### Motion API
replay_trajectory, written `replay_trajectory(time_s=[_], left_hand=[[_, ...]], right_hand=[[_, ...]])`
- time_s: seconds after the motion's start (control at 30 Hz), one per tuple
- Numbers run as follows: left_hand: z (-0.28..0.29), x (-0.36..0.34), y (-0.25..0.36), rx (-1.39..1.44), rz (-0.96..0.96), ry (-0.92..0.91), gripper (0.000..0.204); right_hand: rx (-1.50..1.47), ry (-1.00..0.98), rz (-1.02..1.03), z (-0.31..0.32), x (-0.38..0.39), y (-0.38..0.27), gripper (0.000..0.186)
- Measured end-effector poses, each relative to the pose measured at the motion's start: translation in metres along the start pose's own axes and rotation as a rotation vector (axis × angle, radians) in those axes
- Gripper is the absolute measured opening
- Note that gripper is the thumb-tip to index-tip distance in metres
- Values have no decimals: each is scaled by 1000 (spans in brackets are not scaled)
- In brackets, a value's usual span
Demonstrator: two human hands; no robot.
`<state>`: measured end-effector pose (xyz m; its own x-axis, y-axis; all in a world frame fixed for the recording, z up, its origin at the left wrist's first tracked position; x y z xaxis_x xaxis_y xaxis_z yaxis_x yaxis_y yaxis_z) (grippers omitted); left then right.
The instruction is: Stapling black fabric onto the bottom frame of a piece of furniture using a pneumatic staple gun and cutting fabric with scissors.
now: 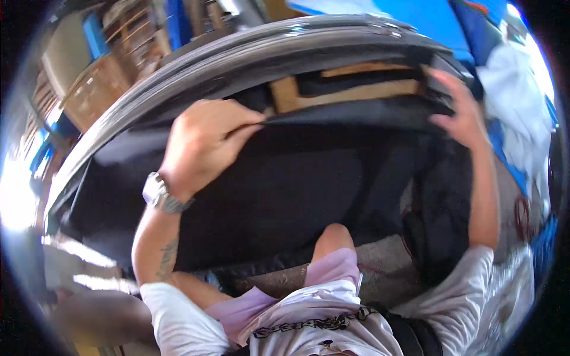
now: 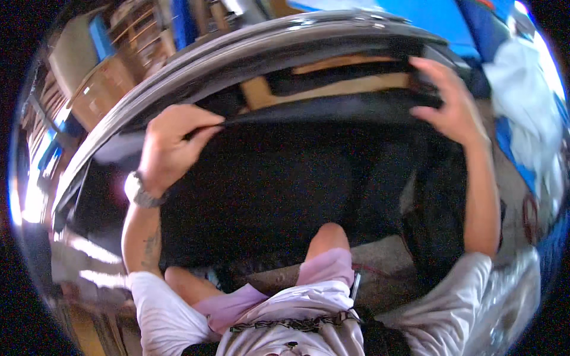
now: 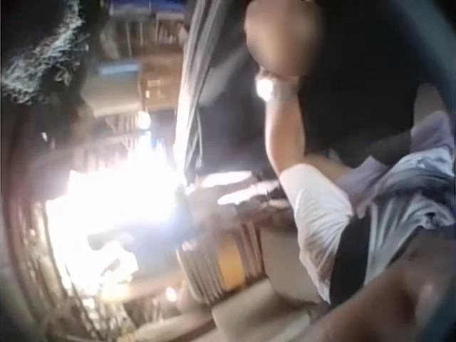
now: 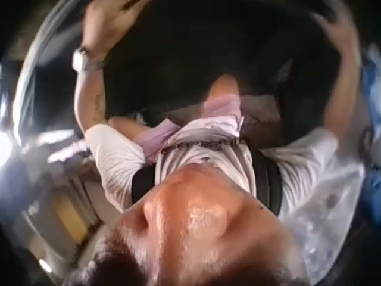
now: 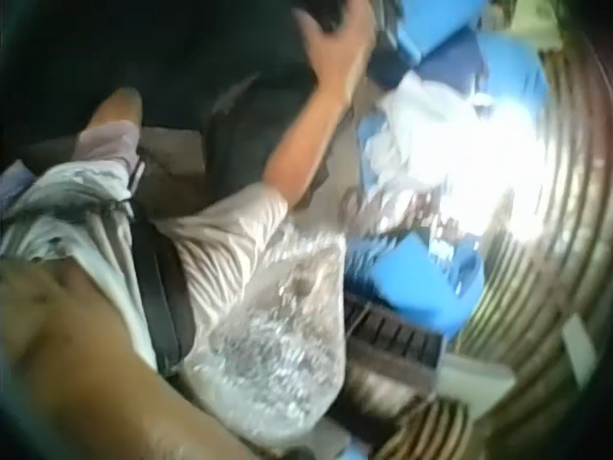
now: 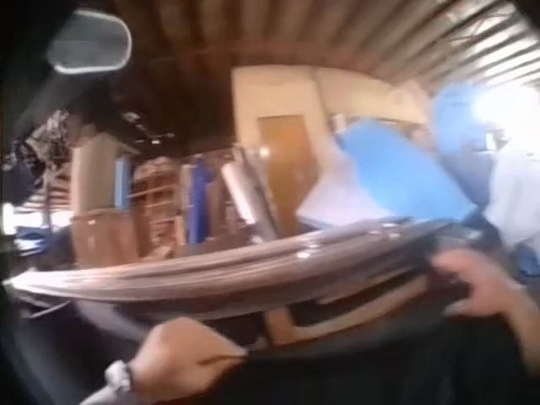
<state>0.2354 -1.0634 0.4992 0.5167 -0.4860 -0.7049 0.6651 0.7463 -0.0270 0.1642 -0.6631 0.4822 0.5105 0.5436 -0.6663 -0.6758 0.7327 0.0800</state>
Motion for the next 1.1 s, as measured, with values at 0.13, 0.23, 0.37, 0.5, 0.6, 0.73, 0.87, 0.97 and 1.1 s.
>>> replay_trajectory(time_s=[0.13,0.23,0.37,0.5,0.6,0.73,0.87,0.97,1.1], left_hand=[[5,9,16,0,10,16,9],[-11,-21,16,-22,49,22,9],[-31,-65,-5,0,100,-55,14],[-24,-65,-31,57,213,-173,20],[-19,-64,-23,78,280,-264,26],[-30,-64,10,-129,-5,-181,44],[-35,-64,48,-340,-66,-158,29],[-29,-67,47,-324,10,-216,27],[-28,-73,51,-311,82,-330,28]], right_hand=[[-18,-222,124,-40,3,9,44],[-128,-154,9,-36,5,45,15],[-263,46,-109,-25,-16,93,18],[-207,102,-188,-19,-57,81,23],[-155,173,-169,-18,-63,73,23],[-317,417,441,-12,-47,56,23],[18,123,-187,16,-22,29,27],[-38,76,-136,30,-11,14,38],[80,-121,-22,40,10,26,46]])
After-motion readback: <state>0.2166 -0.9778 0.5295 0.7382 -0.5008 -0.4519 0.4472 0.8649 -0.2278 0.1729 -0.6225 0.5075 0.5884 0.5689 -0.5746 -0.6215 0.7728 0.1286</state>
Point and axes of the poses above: each hand's wrist, its own x-axis away from the middle knuckle, its own z-axis out of the back of the hand, y = z × x, the point moved 1 cm from there along -x, towards the middle knuckle, and after that the axes turned 3 degrees about z, right-handed, at the moved point
